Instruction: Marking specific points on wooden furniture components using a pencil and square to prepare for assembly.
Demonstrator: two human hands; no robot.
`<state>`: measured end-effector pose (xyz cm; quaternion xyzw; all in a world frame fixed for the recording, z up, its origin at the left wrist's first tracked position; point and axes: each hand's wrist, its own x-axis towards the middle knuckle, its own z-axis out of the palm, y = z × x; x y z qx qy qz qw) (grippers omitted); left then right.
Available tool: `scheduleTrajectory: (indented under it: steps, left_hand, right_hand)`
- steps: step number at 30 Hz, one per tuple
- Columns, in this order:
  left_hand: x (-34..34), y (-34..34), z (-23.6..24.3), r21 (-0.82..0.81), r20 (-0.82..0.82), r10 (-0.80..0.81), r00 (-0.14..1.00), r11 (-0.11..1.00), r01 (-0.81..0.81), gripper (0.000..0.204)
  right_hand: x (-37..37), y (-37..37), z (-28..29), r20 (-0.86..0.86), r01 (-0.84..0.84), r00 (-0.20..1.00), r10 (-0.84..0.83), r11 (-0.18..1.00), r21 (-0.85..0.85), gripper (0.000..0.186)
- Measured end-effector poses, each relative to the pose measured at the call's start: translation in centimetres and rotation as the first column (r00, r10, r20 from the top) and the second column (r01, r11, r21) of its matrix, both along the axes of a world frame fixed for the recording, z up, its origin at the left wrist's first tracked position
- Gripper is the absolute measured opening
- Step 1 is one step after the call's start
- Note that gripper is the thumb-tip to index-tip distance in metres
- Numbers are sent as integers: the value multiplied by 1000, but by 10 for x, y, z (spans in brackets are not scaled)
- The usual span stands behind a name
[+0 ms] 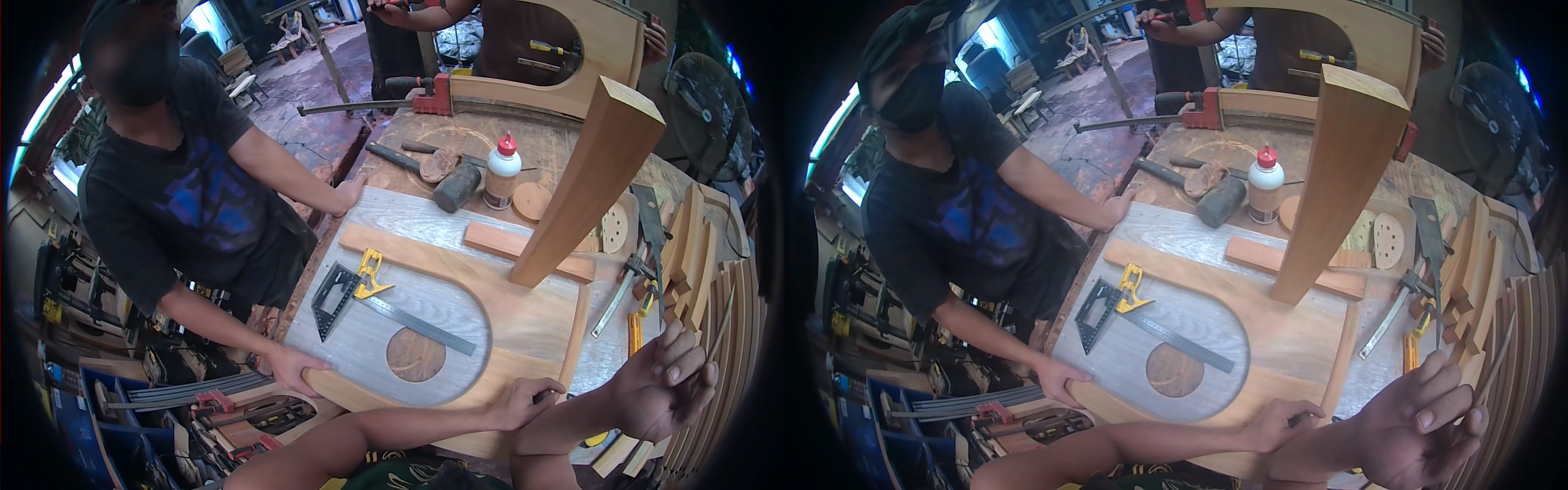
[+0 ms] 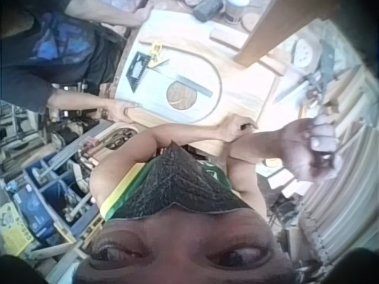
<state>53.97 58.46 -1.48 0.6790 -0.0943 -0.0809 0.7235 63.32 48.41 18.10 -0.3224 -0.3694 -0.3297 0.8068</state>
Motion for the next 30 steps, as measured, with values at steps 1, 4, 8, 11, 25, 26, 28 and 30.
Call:
scheduleTrajectory:
  steps: [1,4,8,11,25,26,28,30]
  left_hand:
    - [0,0,-2,-1,-1,-1,1000,1000,1,23]
    - [0,-2,-4,-4,-2,0,1000,1000,0,24]
    - [1,1,-1,23,-14,-7,1000,1000,7,23]
    - [2,2,0,35,-25,-18,1000,999,18,23]
    - [-2,-5,-4,-18,-18,-37,999,999,36,24]
    - [-2,-4,-2,-2,-24,-22,999,1000,22,24]
    - [-2,-1,6,-13,-42,-46,998,999,45,24]
    - [0,5,11,105,-64,11,998,994,-5,22]
  right_hand:
    - [0,0,0,-3,0,1000,0,1000,6,41]
    - [0,1,0,-1,-4,1000,4,1000,17,41]
    - [-1,1,1,-5,2,1000,-2,1000,24,40]
    - [-1,2,1,-10,9,1000,-9,1000,26,40]
    - [-4,-4,-2,-15,5,1000,-6,1000,-7,43]
    - [-5,-7,-3,-32,11,999,-11,1000,-14,43]
    - [-1,-11,-3,8,2,1000,-1,994,-105,45]
    - [2,-9,-6,39,-20,999,25,990,-140,50]
